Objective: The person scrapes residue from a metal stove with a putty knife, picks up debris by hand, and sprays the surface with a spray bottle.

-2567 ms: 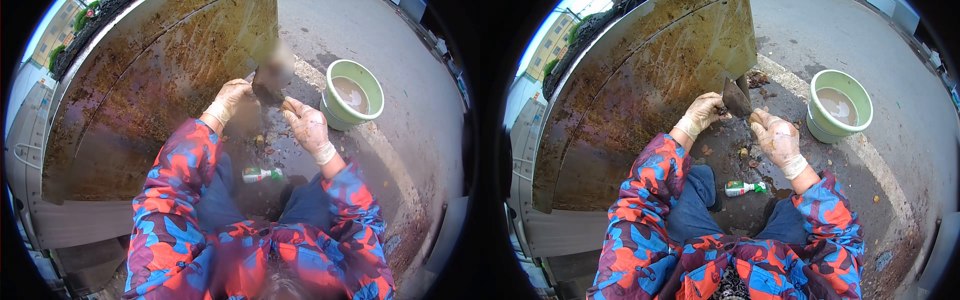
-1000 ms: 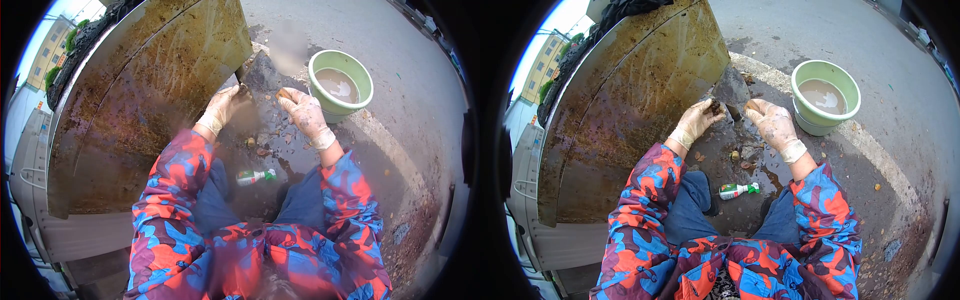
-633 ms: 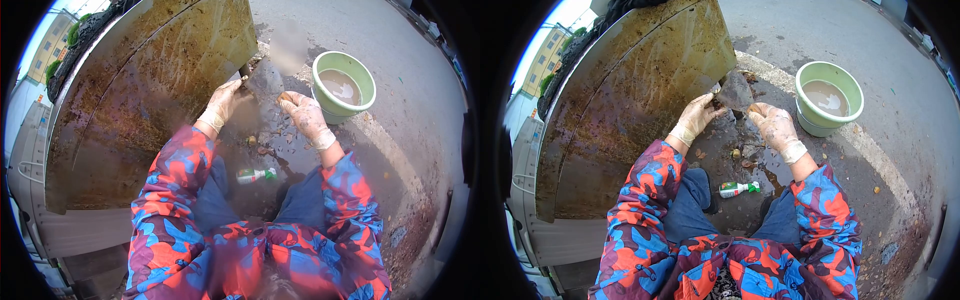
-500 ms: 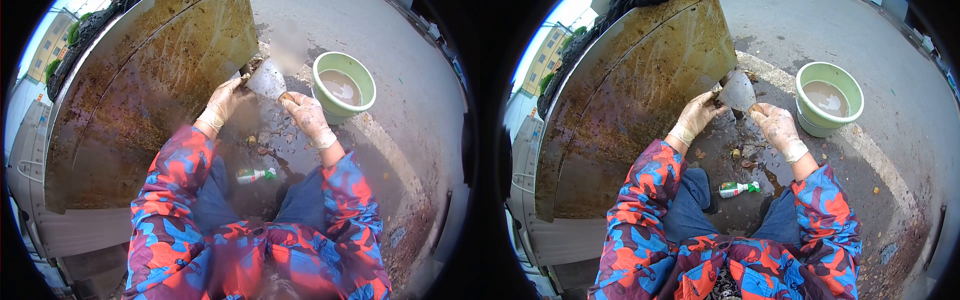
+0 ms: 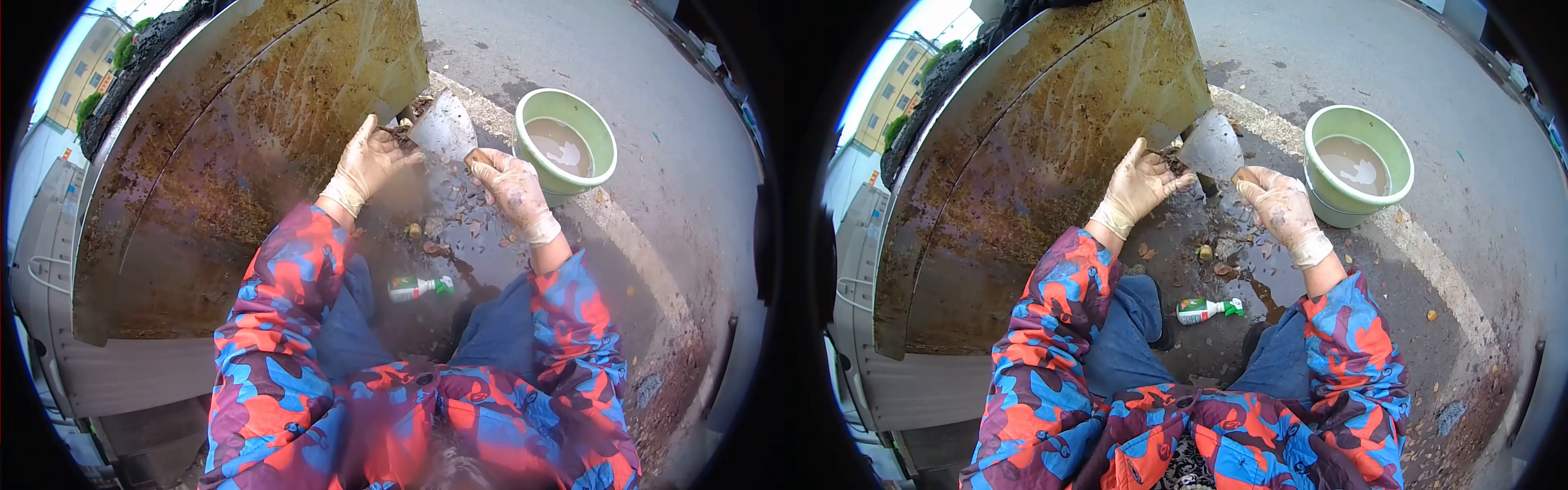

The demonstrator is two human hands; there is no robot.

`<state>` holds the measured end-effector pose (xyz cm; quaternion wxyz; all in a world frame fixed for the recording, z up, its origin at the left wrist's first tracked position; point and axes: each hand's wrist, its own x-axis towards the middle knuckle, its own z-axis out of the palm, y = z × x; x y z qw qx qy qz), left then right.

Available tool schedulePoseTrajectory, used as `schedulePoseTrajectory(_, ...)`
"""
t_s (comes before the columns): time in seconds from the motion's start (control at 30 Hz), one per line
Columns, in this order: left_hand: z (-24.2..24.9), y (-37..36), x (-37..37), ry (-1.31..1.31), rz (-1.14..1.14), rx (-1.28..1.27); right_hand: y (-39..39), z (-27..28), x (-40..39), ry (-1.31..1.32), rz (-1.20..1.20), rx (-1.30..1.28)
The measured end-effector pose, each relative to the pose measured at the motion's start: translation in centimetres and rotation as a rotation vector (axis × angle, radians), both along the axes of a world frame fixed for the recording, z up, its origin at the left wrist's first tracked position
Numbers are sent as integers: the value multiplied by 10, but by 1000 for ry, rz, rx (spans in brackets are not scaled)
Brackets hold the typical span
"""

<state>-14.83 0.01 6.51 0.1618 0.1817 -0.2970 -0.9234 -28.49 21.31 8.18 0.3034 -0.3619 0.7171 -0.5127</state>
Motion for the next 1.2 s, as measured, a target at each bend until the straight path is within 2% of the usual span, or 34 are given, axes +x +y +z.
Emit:
schedulePoseTrajectory(0.13,6,-1,1,32,2,61,-2,-2,2,88,-39,-36)
schedulePoseTrajectory(0.47,-5,-9,3,-23,99,4,-3,-5,-2,-164,-147,-217)
schedulePoseTrajectory(0.53,-22,-14,1,-177,145,-22,-1,-7,-8,-169,-178,-220)
schedulePoseTrajectory(0.57,-34,-16,1,-182,131,-22,-1,-8,-14,-159,-207,-220)
schedulePoseTrajectory(0.63,-57,-19,2,-259,-173,-229,4,-8,-23,-154,-259,-224)
schedulePoseTrajectory(0.67,-65,-16,0,-323,-139,-137,7,-5,-28,-185,-293,-270)
schedulePoseTrajectory(0.7,-69,-14,-4,-392,-165,-191,9,-3,-32,-219,-327,-315)
schedulePoseTrajectory(0.77,-81,-9,-11,-434,-282,-483,14,-3,-43,-210,-362,-323)
schedulePoseTrajectory(0.83,-112,-18,-24,-202,-455,-1117,19,2,-51,-283,-413,-432)
schedulePoseTrajectory(0.87,-131,-22,-33,-208,-470,-1066,19,3,-53,-283,-441,-462)
schedulePoseTrajectory(0.9,-127,-10,-43,-390,-452,-763,21,6,-55,-284,-460,-457)
schedulePoseTrajectory(0.97,-207,-45,-64,-237,-501,-1402,23,10,-58,-271,-449,-454)
schedulePoseTrajectory(1.0,-209,-50,-81,-229,-522,-1398,22,8,-60,-273,-469,-449)
schedulePoseTrajectory(1.17,-182,-49,-171,-606,53,70,18,6,-65,-293,-450,-435)
schedulePoseTrajectory(1.2,-176,-51,-187,-616,38,78,18,7,-66,-304,-459,-413)
